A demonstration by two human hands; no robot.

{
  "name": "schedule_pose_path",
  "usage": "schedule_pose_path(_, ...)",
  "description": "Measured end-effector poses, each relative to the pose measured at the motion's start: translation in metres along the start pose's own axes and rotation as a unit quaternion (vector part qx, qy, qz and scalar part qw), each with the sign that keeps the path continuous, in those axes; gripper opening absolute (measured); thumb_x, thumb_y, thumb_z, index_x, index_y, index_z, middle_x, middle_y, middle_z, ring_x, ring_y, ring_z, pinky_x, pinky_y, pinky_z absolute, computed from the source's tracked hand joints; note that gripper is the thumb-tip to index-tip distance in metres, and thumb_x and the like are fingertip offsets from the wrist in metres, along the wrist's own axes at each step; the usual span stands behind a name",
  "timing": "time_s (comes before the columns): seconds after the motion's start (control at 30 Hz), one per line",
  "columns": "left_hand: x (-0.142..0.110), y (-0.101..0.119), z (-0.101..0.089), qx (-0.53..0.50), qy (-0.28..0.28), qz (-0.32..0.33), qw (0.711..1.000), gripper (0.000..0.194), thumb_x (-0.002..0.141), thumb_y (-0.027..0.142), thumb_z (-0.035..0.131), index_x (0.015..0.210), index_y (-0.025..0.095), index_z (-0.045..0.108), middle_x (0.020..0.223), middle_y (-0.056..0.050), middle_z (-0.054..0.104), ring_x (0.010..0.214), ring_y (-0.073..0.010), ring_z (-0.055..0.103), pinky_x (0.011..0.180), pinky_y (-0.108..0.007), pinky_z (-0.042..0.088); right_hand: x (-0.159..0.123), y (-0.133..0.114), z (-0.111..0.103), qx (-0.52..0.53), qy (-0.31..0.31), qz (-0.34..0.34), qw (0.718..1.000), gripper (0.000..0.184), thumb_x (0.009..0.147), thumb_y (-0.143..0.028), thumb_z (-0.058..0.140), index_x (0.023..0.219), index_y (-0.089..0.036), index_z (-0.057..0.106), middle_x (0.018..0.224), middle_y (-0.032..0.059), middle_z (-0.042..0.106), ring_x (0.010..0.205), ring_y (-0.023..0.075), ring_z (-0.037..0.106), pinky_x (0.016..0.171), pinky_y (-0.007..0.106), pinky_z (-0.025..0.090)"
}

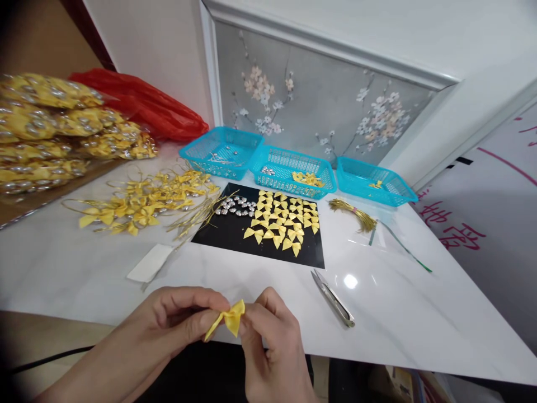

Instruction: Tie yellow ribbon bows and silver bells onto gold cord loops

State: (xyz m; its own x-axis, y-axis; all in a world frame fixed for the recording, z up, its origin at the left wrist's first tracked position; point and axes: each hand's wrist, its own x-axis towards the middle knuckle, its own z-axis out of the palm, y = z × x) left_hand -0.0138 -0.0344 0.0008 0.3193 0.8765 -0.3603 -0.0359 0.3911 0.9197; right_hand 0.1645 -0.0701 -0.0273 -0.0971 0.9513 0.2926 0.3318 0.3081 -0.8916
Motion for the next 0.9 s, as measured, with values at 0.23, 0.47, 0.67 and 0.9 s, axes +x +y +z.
schedule_pose_path(0.23, -0.002, -0.003, -0.001, -0.001, -0.004, 0.003, 1.000, 0.018, 0.078, 0.043, 0.079, 0.087, 0.028, 0.081, 0.083, 0.000, 0.076, 0.076, -0.0168, 0.059, 0.072, -0.026, 0.047, 0.001, -0.002, 0.003, -0.004, 0.032, -0.014, 0.999, 0.030, 0.099, -0.019, 0.045, 0.072, -0.019, 0.059, 0.070, -0.0004, 0.043, 0.064, 0.0134, 0.045, 0.053, 0.025, 0.036)
schedule_pose_path(0.47, 0.000, 0.005, 0.002, 0.006, -0.008, 0.031, 0.999, 0.016, 0.075, 0.040, 0.081, 0.084, 0.027, 0.081, 0.086, -0.001, 0.077, 0.081, -0.0201, 0.065, 0.075, -0.028, 0.050, 0.002, 0.002, 0.005, 0.000, 0.048, -0.012, 0.999, 0.028, 0.097, -0.020, 0.049, 0.078, -0.020, 0.069, 0.074, 0.0026, 0.055, 0.065, 0.0143, 0.054, 0.055, 0.025, 0.043)
schedule_pose_path(0.67, 0.002, 0.017, 0.005, 0.129, -0.049, 0.079, 0.987, 0.012, 0.086, 0.030, 0.069, 0.083, 0.024, 0.079, 0.082, 0.000, 0.075, 0.080, -0.0188, 0.065, 0.074, -0.025, 0.050, -0.001, 0.005, 0.011, 0.006, 0.111, -0.007, 0.994, 0.017, 0.097, -0.015, 0.047, 0.104, -0.024, 0.060, 0.085, 0.0017, 0.068, 0.070, 0.0137, 0.065, 0.062, 0.022, 0.053)
schedule_pose_path(0.9, 0.003, 0.018, 0.008, 0.153, 0.004, 0.115, 0.981, 0.014, 0.085, 0.024, 0.066, 0.080, 0.024, 0.079, 0.082, -0.002, 0.075, 0.080, -0.0206, 0.069, 0.073, -0.025, 0.052, 0.003, -0.005, 0.001, -0.252, 0.166, -0.181, 0.936, 0.028, 0.089, -0.004, 0.059, 0.105, -0.025, 0.068, 0.100, 0.0089, 0.066, 0.092, 0.0236, 0.062, 0.079, 0.040, 0.053)
